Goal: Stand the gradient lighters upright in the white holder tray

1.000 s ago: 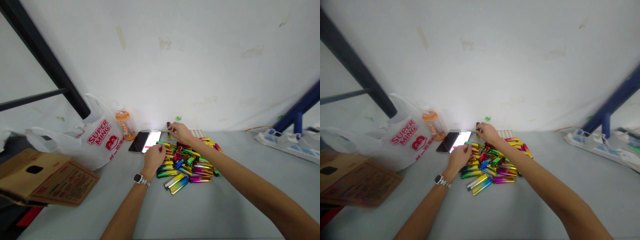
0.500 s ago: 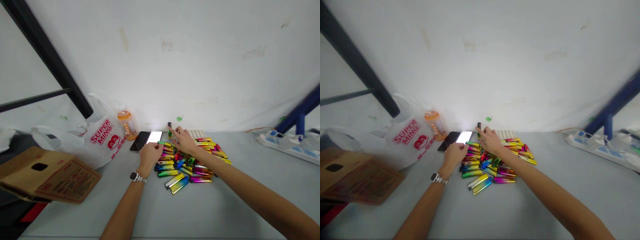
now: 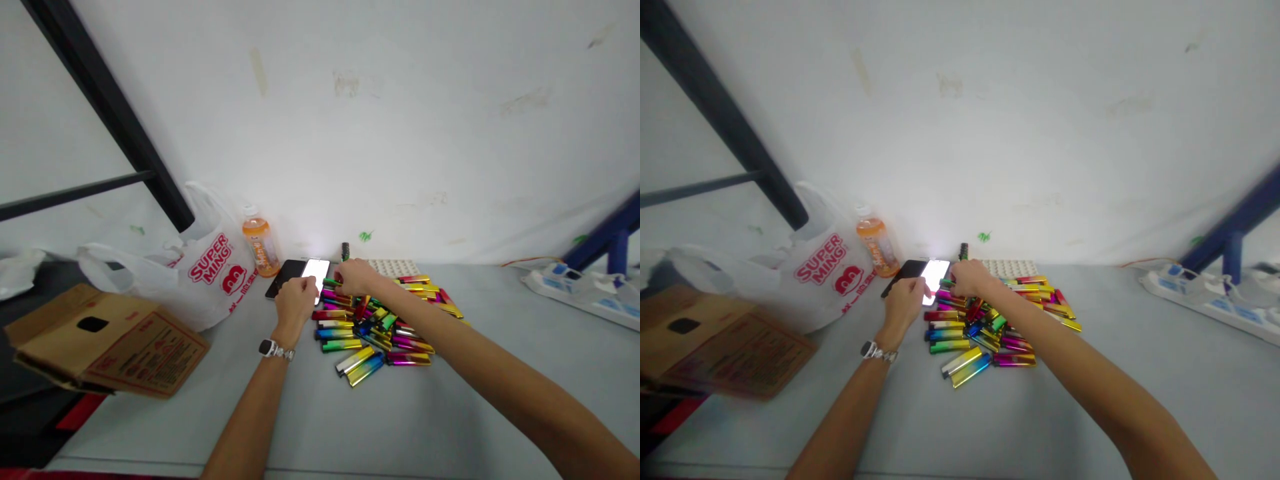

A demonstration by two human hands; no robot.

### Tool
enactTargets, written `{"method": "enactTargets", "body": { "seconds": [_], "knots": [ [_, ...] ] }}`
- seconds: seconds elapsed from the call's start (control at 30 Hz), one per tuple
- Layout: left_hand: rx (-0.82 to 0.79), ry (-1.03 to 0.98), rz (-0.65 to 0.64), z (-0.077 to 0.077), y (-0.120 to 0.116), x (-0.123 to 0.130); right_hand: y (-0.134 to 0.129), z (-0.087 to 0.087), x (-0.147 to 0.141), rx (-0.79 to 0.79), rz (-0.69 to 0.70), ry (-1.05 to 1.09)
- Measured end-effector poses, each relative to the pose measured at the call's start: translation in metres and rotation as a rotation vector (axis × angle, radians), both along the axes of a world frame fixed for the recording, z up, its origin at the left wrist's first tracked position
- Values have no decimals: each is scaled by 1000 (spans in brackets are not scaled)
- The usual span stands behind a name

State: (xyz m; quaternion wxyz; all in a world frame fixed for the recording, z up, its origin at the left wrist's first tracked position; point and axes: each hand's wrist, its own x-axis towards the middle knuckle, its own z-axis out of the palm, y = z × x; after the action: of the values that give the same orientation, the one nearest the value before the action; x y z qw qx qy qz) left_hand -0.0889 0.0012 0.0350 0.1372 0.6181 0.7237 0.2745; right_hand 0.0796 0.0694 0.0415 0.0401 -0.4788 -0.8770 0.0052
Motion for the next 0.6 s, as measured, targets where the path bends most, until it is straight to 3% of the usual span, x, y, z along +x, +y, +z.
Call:
{"method": "enactTargets", "body": {
  "seconds": [0.17,0.33,0.47,0.6],
  "knots": [
    [25,-40,-9,-1,-1,0,-2,-1,12,-19,-47,90],
    [95,-97,-56,-6,-2,9,-15,-7,44,-110,-9,483],
    [310,-271,-291,-18,-3,33,-40,-16,68,-313,-28,972],
    [304,-509,-479,-30,-7,68,-66,-23,82,-486,-83,1278]
  ]
}}
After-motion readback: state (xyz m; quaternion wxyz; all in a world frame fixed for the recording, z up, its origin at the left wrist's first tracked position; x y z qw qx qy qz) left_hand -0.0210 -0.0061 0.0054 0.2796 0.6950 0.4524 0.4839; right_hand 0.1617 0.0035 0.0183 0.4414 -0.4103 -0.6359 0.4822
